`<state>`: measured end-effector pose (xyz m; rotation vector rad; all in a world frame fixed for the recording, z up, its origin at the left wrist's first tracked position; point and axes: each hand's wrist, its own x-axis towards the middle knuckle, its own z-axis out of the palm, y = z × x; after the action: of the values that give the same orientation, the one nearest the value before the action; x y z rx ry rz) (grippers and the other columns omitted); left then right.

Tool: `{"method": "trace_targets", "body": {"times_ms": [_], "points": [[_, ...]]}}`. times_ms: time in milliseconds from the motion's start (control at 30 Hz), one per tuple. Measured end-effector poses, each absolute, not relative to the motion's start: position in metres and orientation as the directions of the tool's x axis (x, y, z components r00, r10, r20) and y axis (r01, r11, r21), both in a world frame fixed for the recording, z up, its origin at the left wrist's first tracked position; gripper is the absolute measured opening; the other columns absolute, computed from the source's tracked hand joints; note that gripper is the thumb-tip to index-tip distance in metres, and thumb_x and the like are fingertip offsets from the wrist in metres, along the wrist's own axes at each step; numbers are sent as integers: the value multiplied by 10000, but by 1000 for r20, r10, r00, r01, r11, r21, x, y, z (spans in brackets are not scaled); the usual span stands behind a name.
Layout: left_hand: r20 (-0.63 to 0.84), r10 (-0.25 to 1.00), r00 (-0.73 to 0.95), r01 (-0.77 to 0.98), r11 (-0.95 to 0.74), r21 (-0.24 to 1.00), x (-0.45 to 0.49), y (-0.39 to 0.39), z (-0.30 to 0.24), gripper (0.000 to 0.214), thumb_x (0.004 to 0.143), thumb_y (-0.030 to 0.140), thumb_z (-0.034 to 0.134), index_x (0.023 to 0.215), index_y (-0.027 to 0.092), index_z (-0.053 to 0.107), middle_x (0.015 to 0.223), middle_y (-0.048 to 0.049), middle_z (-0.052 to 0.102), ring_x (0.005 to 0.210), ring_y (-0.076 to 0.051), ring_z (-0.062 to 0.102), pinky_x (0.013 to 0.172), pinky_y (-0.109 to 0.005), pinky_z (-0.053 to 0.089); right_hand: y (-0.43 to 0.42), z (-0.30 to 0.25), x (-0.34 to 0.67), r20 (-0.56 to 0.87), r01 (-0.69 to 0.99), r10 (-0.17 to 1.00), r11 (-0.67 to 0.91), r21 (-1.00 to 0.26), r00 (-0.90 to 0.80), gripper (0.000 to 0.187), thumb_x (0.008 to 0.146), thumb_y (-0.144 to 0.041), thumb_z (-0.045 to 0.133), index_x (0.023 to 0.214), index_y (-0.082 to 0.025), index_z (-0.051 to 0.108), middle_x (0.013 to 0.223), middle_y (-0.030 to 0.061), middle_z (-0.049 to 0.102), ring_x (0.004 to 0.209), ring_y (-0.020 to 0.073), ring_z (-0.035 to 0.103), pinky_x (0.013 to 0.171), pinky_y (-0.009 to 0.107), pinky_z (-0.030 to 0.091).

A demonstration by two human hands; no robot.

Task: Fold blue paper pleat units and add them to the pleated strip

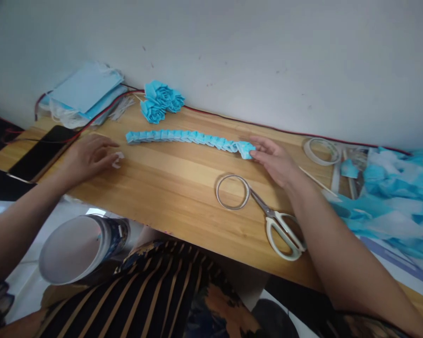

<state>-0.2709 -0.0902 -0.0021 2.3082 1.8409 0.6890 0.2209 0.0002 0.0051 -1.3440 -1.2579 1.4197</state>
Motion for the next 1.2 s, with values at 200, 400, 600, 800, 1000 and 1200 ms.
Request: {"method": "trace_targets", "body": {"times_ms": [200, 400, 600, 800, 1000, 1200], "points": [[389, 903, 183, 887, -323, 331, -257, -79, 14, 265, 945, 521, 582, 945, 280, 691, 1059, -19, 742, 1090, -305, 665, 1020, -508, 459, 8, -7, 230, -116, 161, 975, -86, -983, -188, 503, 684, -297, 843, 1170, -288, 718, 987, -2, 765, 888, 201, 713, 876, 376, 583], [466, 841, 275, 798, -470, 378, -194, -58, 36, 291, 946, 460, 617, 762, 244, 679, 960, -14, 753, 983, -255, 703, 949, -443, 470, 9, -9, 232, -123, 118, 960, -96, -988, -251, 571, 721, -281, 839, 1271, -258, 684, 1021, 14, 789, 915, 181, 731, 914, 359, 588], [392, 733, 555, 588, -680, 439, -105, -1, 43, 276, 950, 403, 538, 914, 249, 763, 1013, -81, 797, 990, -262, 718, 927, -416, 516, 13, -3, 239, -156, 109, 929, -127, -986, -336, 675, 711, -261, 859, 1354, -265, 655, 1079, 27, 799, 960, 193, 739, 947, 368, 589], [200, 757, 621, 587, -620, 521, -29, 64, 34, 337, 899, 383, 546, 1045, 205, 792, 1135, -91, 790, 1073, -265, 697, 949, -374, 499, 26, 17, 247, -166, 257, 846, -36, -966, -507, 729, 701, -241, 855, 1391, -310, 632, 1102, 22, 801, 953, 224, 743, 850, 400, 619], [-126, 644, 755, 526, -478, 703, 18, 99, 33, 271, 813, 446, 670, 825, 214, 810, 705, -3, 704, 628, -167, 600, 587, -290, 402, 37, 24, 249, -88, 334, 814, 135, -933, -574, 689, 725, -193, 832, 1376, -305, 636, 934, -23, 774, 844, 198, 711, 791, 393, 614], [-222, 665, 713, 602, -418, 681, 28, 102, 31, 98, 757, 326, 737, 773, 245, 790, 609, 67, 644, 615, -120, 504, 597, -265, 377, 36, 18, 248, -73, 348, 834, 147, -926, -547, 707, 722, -189, 830, 1390, -309, 630, 917, -25, 761, 817, 191, 679, 793, 390, 599]]}}
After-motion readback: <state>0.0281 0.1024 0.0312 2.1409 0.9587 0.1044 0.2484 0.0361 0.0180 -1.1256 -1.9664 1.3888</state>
